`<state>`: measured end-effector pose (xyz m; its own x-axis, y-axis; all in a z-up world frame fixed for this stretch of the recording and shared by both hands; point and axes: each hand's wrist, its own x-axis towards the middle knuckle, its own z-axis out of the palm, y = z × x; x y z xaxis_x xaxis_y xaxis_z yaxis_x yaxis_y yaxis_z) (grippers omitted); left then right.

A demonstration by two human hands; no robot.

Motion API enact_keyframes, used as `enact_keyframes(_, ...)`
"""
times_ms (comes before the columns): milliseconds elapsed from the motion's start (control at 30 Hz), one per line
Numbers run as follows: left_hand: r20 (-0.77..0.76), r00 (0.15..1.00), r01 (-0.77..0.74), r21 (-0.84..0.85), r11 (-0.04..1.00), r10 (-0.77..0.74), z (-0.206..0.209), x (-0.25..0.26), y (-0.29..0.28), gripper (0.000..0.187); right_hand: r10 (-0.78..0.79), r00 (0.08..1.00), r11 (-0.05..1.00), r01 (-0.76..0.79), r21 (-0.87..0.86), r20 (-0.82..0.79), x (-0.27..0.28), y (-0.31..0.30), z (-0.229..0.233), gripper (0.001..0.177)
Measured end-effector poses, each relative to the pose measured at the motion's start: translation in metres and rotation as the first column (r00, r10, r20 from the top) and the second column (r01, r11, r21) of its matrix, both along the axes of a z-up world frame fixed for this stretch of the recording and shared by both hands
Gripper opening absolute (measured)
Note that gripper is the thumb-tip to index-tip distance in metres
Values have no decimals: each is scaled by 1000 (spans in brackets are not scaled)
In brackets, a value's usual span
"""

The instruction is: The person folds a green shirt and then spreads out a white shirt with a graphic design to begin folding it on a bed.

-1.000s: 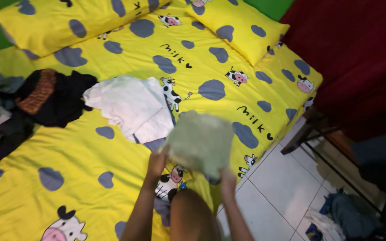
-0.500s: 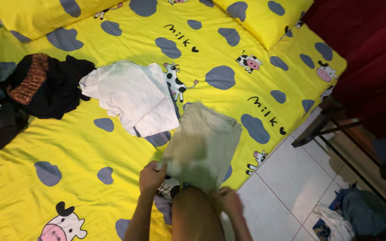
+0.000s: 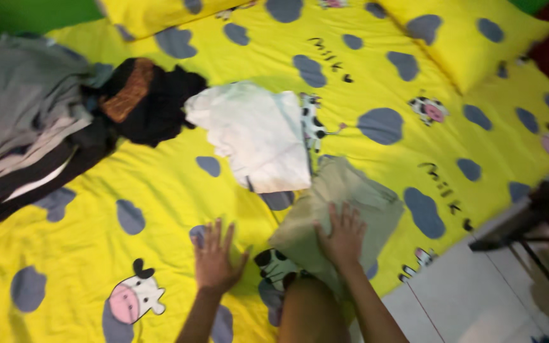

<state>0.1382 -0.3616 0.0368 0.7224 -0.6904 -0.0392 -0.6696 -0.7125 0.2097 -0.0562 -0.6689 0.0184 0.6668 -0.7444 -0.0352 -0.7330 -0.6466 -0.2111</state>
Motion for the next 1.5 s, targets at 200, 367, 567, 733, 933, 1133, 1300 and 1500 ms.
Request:
enact_keyframes(200, -5, 998, -59, 39, 997, 59, 7, 56, 30, 100, 67, 935, 997, -45, -69, 347, 93, 38, 19, 81)
enact_keyframes(367, -132, 985, -103, 34, 994, 107, 3, 57, 30, 92, -93, 749, 995, 54, 79, 656, 235, 5, -19, 67)
enact_keyframes(567, -134, 987, -104, -90, 991, 91, -9, 61, 34, 94, -394, 530, 885, -1, 465, 751, 301, -47, -36, 35)
enact_keyframes(733, -157, 984, -108, -178, 978, 80, -9, 59, 39, 90, -396, 334, 834, -259, 487, 856, 316, 26, 19, 26)
enact_keyframes(933, -580, 808, -477, -746, 464, -102, -47, 53, 74, 78, 136, 511, 810, -551, 201, 849, 282, 195, 101, 17)
enact_keyframes(1133, -737, 272, -956, -136, -259, -619, -68, -22, 177, 73, -179, 631, 423, -643, 638, 755, 149, 368, 56, 36)
enact_keyframes(1300, -771, -109, -934, 296, -200, -627, -38, -133, 223, 76, -749, 554, 111, -437, 893, 364, 45, 410, -13, 60)
enact_keyframes(1500, -821, -118, -980, 186, -66, -559, -27, -193, 262, 37, -771, 636, -305, -381, 873, 8, -28, 369, 8, 47)
